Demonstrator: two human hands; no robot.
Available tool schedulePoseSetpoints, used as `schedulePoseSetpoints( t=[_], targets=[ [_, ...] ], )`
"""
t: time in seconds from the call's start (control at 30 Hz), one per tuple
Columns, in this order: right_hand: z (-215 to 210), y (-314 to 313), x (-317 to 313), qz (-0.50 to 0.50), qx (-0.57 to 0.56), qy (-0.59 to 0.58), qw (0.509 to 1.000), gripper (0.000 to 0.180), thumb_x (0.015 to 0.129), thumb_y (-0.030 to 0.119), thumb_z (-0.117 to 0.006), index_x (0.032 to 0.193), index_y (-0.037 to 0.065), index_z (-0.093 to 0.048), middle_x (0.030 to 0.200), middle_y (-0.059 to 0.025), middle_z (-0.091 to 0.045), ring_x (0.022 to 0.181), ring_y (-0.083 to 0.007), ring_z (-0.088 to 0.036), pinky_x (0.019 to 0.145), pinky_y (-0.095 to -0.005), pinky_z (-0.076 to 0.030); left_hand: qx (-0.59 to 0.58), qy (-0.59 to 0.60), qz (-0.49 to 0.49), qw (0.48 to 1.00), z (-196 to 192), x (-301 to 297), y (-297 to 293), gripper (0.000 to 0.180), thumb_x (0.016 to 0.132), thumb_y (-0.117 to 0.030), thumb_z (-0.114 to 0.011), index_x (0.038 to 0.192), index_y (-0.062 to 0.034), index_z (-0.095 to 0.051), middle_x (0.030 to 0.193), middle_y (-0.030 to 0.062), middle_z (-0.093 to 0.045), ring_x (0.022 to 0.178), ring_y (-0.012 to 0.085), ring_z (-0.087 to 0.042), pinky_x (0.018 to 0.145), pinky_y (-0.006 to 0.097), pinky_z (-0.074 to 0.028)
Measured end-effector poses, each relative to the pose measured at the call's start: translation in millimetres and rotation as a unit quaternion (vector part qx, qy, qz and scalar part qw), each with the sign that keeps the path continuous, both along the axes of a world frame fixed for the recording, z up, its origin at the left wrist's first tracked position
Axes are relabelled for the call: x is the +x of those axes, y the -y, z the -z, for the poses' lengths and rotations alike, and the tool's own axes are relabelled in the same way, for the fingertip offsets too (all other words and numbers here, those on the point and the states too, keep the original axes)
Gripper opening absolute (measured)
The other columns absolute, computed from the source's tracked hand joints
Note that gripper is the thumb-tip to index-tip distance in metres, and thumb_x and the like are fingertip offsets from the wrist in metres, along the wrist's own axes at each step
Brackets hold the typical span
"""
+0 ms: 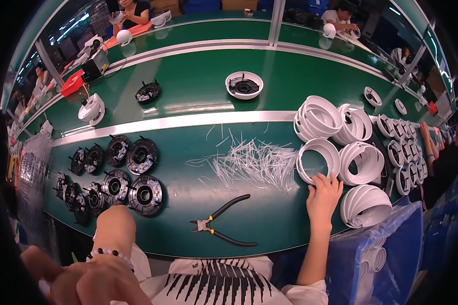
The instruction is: Assemble components of a lighting fixture or camera housing on a factory assembly line.
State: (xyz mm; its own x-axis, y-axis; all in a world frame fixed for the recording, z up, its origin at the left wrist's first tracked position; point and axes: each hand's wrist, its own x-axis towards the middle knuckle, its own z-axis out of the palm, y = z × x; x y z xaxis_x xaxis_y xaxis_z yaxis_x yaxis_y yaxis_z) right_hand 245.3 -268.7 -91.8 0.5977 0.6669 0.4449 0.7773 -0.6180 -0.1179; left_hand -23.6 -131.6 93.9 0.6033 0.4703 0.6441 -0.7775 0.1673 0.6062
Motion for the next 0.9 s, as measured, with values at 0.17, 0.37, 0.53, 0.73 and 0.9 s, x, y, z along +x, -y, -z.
schedulePoseSetpoints(
  t=[0.17, 0.37, 0.53, 0.73, 0.9],
  targets=[
    [-3.3, 0.1, 3.3, 0.013, 0.011, -0.014, 1.000, 0.016, 0.066, 0.006, -0.063, 0.082, 0.004, -0.060, 0.084, -0.0090, -0.060, 0.097, -0.0294, -0.050, 0.095, -0.0488, -0.026, -0.004, -0.003, 0.021, 1.000, 1.1, -2.9, -3.8, 0.031, 0.090, -0.030, -0.033, 0.107, -0.0053, -0.041, 0.082, 0.0133, -0.057, 0.068, 0.0238, -0.056, 0.068, 0.042, -0.047],
    [-2.5, -7.7, 0.0, -0.020, 0.094, -0.008, 0.995, 0.012, 0.065, 0.005, -0.064, 0.076, 0.002, -0.060, 0.074, -0.0112, -0.059, 0.076, -0.0269, -0.057, 0.091, -0.0450, -0.033, -0.007, -0.010, 0.045, 0.999, -0.5, -10.6, -5.0, 0.028, 0.089, -0.028, -0.035, 0.106, -0.0067, -0.041, 0.081, 0.0126, -0.057, 0.067, 0.0232, -0.057, 0.067, 0.042, -0.048],
    [1.2, -10.6, 7.7, -0.010, 0.096, -0.086, 0.992, 0.011, 0.066, 0.006, -0.065, 0.073, 0.000, -0.060, 0.068, -0.0110, -0.058, 0.065, -0.0271, -0.056, 0.079, -0.0395, -0.042, -0.008, -0.011, 0.063, 0.998, -5.1, -18.0, -4.1, 0.026, 0.089, -0.027, -0.036, 0.106, -0.0079, -0.040, 0.080, 0.0119, -0.057, 0.066, 0.0227, -0.057, 0.066, 0.041, -0.049],
    [2.6, -9.9, 8.6, -0.028, 0.166, -0.048, 0.985, 0.008, 0.070, 0.007, -0.064, 0.072, 0.001, -0.060, 0.069, -0.0112, -0.058, 0.062, -0.0274, -0.054, 0.070, -0.0356, -0.045, -0.007, -0.012, 0.087, 0.996, -7.0, -23.2, -3.0, 0.023, 0.089, -0.026, -0.038, 0.105, -0.0094, -0.040, 0.079, 0.0112, -0.057, 0.065, 0.0222, -0.058, 0.066, 0.041, -0.050],
    [-26.0, -13.2, -24.8, -0.078, 0.249, 0.158, 0.952, 0.008, 0.069, 0.001, -0.062, 0.077, -0.001, -0.060, 0.074, -0.0106, -0.060, 0.069, -0.0267, -0.058, 0.071, -0.0374, -0.046, -0.001, -0.010, 0.099, 0.995, -20.8, -37.8, 7.9, 0.021, 0.088, -0.025, -0.040, 0.104, -0.0106, -0.039, 0.079, 0.0106, -0.057, 0.065, 0.0217, -0.059, 0.065, 0.041, -0.051]
  ],
)
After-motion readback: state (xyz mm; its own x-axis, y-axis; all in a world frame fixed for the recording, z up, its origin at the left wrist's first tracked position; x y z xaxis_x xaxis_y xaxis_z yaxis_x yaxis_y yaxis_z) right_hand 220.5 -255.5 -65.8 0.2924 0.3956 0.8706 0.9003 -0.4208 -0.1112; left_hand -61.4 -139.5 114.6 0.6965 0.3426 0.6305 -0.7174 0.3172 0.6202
